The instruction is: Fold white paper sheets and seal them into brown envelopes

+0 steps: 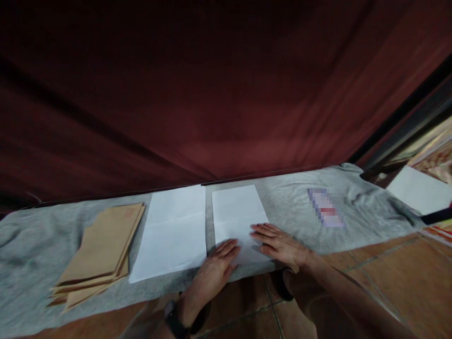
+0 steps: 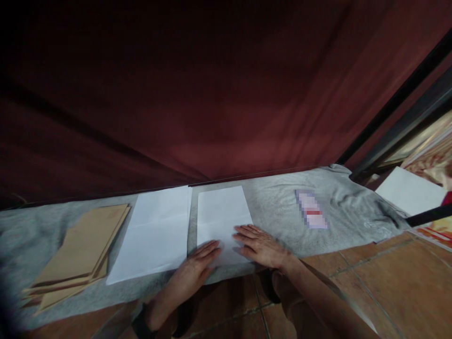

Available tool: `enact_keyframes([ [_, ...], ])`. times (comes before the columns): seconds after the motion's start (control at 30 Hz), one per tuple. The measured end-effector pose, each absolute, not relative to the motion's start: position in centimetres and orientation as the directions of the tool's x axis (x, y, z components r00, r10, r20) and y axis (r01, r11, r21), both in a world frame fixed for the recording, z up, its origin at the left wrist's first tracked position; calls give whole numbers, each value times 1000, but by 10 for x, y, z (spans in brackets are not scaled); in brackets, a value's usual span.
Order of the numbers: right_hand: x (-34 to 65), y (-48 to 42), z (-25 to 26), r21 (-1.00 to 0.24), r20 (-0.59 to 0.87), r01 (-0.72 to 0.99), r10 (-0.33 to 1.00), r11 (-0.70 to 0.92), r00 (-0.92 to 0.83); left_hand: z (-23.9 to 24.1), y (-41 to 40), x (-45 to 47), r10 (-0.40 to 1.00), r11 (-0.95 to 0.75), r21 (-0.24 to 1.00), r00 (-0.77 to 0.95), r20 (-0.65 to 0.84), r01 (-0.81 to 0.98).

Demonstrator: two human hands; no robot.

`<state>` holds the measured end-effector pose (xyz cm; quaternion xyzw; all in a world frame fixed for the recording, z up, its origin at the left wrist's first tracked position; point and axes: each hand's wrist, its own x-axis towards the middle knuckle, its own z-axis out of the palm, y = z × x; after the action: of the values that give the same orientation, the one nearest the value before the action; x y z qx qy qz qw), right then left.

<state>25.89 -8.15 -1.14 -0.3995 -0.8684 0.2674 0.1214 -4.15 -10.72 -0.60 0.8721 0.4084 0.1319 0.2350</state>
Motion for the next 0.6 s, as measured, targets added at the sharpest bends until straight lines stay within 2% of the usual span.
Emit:
enact_keyframes([
  [0.17, 304, -82, 1, -804, -101, 511, 777, 305, -622, 3, -92, -58, 896, -282, 745, 443, -21, 605],
  [0.3, 307, -83, 3, -867, -92, 441, 795, 232, -600, 6, -81, -59, 943, -91, 813, 313, -116, 575],
  [0.37, 302, -82, 1, -879, -88, 439, 842, 185, -532, 6, -78, -59, 946, -24, 830, 281, -161, 557],
  [0.47, 298, -80, -4, -887, -131, 458, 921, 56, -367, 10, -74, -61, 923, 8, 871, 330, -195, 492],
  [0.6, 299, -77, -4, -915, -197, 395, 943, -78, -270, 21, -68, -65, 876, -94, 883, 460, -146, 459],
])
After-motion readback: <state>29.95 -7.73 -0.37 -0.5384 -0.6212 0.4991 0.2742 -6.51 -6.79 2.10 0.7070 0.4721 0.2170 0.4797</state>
